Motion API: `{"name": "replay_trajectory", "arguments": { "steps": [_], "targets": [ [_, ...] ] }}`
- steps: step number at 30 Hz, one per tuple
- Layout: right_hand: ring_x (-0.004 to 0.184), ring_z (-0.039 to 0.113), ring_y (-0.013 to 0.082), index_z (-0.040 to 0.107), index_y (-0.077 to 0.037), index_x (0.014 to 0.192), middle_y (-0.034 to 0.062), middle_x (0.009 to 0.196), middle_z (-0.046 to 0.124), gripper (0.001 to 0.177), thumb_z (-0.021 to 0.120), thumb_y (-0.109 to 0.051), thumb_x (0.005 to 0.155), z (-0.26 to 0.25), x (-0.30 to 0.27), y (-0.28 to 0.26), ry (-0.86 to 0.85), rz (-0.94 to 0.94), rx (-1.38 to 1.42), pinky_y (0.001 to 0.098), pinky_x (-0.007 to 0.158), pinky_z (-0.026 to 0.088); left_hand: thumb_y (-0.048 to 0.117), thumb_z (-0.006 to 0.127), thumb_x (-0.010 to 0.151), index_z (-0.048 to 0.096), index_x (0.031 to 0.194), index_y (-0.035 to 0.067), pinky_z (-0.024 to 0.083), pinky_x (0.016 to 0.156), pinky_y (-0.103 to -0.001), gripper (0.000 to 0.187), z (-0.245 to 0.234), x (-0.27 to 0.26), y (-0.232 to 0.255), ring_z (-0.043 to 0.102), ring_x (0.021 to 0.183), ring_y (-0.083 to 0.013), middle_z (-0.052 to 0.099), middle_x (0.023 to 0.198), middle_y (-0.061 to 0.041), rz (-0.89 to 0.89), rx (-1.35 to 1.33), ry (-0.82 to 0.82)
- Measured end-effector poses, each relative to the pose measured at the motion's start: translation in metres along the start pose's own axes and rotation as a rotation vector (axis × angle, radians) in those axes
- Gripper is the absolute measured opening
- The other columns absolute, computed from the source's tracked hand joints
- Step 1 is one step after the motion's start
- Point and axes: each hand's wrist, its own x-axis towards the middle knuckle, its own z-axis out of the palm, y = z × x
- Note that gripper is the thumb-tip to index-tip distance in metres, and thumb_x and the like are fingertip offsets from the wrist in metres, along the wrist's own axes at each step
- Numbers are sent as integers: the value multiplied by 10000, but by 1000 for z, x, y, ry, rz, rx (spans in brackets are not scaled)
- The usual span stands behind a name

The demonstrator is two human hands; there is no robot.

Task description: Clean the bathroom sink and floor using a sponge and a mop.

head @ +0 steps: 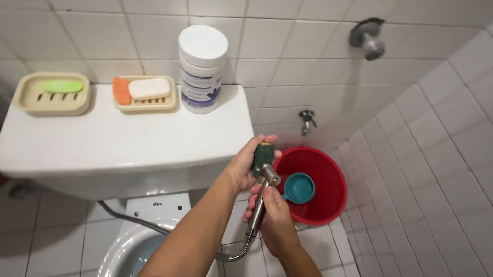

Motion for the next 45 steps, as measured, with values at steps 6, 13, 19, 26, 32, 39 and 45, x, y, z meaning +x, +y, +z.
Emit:
{"name": "replay_trajectory", "arguments": {
  "steps": [6, 13, 19, 26, 32, 39, 45],
  "targets": [
    [691, 584, 150, 557, -83, 1088, 28, 805, 584, 359, 416, -410, 1045, 46, -40, 7, 149, -32, 15, 330, 679, 540, 419, 698, 958, 635, 1183, 146, 502, 561, -310, 359, 18, -45, 10, 588, 733, -163, 600, 936, -15, -3, 65, 43],
    [688, 596, 128, 571, -95, 1100, 7, 815, 596, 368, 430, -430, 1045, 95, -97, 23, 256, -113, 14, 304, 661, 544, 205, 763, 859, 658, 1112, 134, 589, 621, -360, 283, 18, -83, -8, 620, 765, -172, 656, 921, -45, -82, 251, -30],
    [696, 604, 127, 570, -94, 1093, 9, 812, 596, 374, 443, -442, 1041, 105, -126, 36, 297, -141, 42, 320, 675, 562, 241, 751, 884, 686, 988, 107, 537, 572, -332, 182, 25, -90, -41, 606, 690, -127, 645, 833, -19, -26, 404, 12],
    [687, 594, 147, 564, -96, 1073, 10, 800, 583, 368, 441, -442, 1038, 101, -140, 39, 356, -65, 74, 342, 687, 559, 650, 484, 994, 497, 721, 109, 378, 449, -321, 606, 15, -79, -55, 436, 496, -154, 449, 579, -4, -161, 455, 8],
    [678, 586, 155, 568, -101, 1066, 12, 788, 577, 388, 433, -463, 1030, 90, -143, 39, 358, -45, 94, 349, 684, 557, 558, 576, 935, 578, 1003, 198, 535, 619, -419, 366, 31, -118, -27, 635, 663, -209, 551, 792, 12, -307, 299, -1],
    [685, 580, 140, 568, -104, 1064, 3, 795, 576, 410, 434, -490, 1029, 88, -141, 32, 335, -39, 88, 337, 680, 554, 536, 687, 874, 622, 1144, 195, 545, 645, -417, 440, 23, -109, -46, 664, 741, -201, 646, 912, -31, -255, 218, -79],
    [670, 579, 142, 565, -108, 1054, 10, 785, 576, 406, 429, -489, 1025, 80, -143, 26, 339, -24, 91, 332, 670, 552, 565, 681, 861, 669, 1093, 164, 587, 682, -396, 463, 29, -109, -59, 681, 827, -256, 607, 957, -61, -273, 77, -20]
  ]
}}
